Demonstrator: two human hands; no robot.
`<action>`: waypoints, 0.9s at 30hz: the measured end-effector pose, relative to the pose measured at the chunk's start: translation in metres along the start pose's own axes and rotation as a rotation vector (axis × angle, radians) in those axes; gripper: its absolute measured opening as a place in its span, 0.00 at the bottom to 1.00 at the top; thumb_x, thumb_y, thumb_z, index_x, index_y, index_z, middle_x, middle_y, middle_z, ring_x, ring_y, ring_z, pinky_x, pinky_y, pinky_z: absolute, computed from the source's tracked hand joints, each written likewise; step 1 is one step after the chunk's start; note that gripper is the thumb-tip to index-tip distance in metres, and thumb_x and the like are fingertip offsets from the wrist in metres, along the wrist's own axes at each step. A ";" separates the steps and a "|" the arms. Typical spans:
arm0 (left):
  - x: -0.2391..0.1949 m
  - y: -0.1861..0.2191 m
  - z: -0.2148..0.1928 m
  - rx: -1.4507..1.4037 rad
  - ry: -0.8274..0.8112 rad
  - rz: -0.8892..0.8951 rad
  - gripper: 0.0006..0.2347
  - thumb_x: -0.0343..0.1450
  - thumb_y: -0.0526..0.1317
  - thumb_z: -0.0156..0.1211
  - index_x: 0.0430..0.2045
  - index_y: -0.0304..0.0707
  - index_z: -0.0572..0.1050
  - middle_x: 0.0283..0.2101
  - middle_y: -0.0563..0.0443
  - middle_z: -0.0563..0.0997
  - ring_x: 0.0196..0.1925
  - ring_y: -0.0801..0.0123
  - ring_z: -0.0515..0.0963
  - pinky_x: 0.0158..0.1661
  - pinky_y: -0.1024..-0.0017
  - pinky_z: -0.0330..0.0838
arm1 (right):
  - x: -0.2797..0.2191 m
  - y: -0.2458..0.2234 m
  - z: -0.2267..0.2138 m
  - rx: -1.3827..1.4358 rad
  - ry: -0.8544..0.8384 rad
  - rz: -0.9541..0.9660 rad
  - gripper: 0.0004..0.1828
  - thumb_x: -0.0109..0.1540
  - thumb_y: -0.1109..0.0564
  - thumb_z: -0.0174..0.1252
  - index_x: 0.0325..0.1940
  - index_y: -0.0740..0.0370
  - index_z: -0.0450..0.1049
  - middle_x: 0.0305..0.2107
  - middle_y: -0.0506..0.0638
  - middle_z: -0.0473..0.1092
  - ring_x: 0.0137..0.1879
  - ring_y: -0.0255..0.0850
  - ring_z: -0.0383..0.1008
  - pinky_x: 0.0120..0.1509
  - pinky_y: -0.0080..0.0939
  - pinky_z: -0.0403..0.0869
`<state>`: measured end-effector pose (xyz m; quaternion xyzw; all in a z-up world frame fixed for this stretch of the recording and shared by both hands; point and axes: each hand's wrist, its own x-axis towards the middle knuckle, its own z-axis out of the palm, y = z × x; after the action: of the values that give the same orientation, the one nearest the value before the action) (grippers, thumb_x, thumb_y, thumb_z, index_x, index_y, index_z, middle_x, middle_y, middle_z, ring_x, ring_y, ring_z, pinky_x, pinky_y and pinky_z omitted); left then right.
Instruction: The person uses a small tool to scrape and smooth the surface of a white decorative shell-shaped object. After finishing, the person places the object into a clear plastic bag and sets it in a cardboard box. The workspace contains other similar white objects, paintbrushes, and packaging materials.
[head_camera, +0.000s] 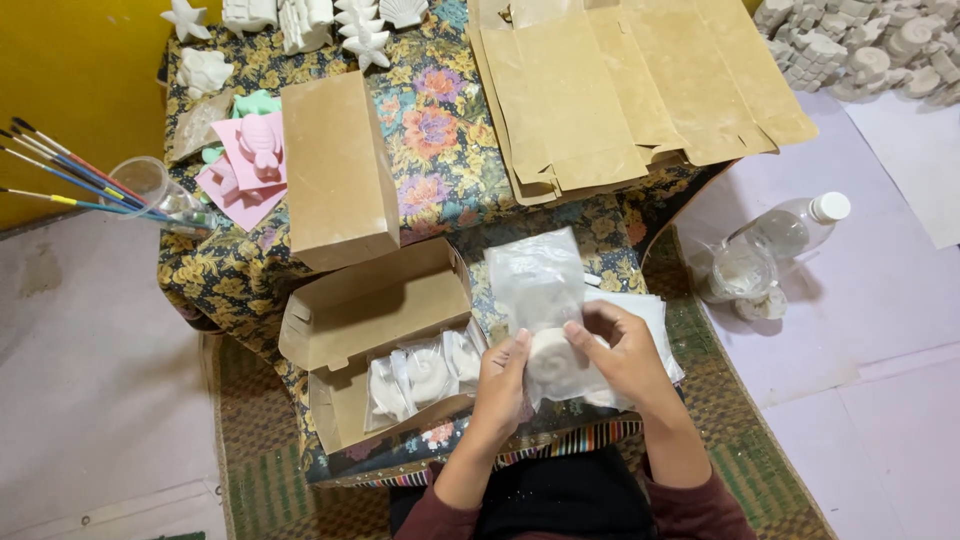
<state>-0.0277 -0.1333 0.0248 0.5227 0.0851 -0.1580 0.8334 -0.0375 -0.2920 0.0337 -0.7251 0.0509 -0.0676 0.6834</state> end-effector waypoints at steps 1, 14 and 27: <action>0.000 0.001 -0.001 -0.001 0.001 0.000 0.16 0.77 0.44 0.54 0.23 0.33 0.79 0.23 0.46 0.83 0.25 0.73 0.80 0.32 0.73 0.75 | 0.000 0.019 -0.002 0.000 -0.001 0.000 0.09 0.64 0.56 0.67 0.36 0.65 0.80 0.12 0.51 0.72 0.26 0.36 0.75 0.50 0.43 0.78; 0.006 0.019 -0.005 0.331 0.118 0.246 0.14 0.76 0.39 0.56 0.19 0.36 0.76 0.18 0.57 0.71 0.24 0.75 0.66 0.26 0.77 0.65 | 0.008 0.014 0.008 0.010 0.001 0.027 0.12 0.63 0.58 0.66 0.27 0.66 0.80 0.11 0.51 0.68 0.21 0.33 0.68 0.28 0.35 0.73; 0.024 0.020 -0.027 0.480 0.019 0.299 0.06 0.70 0.36 0.66 0.22 0.36 0.83 0.17 0.55 0.80 0.26 0.78 0.69 0.31 0.74 0.72 | 0.015 0.068 -0.009 0.099 0.027 0.008 0.02 0.60 0.64 0.69 0.34 0.66 0.82 0.26 0.49 0.76 0.37 0.32 0.73 0.50 0.38 0.78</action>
<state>0.0022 -0.1051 0.0220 0.7134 -0.0250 -0.0440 0.6989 -0.0234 -0.3072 -0.0330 -0.6891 0.0595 -0.0771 0.7181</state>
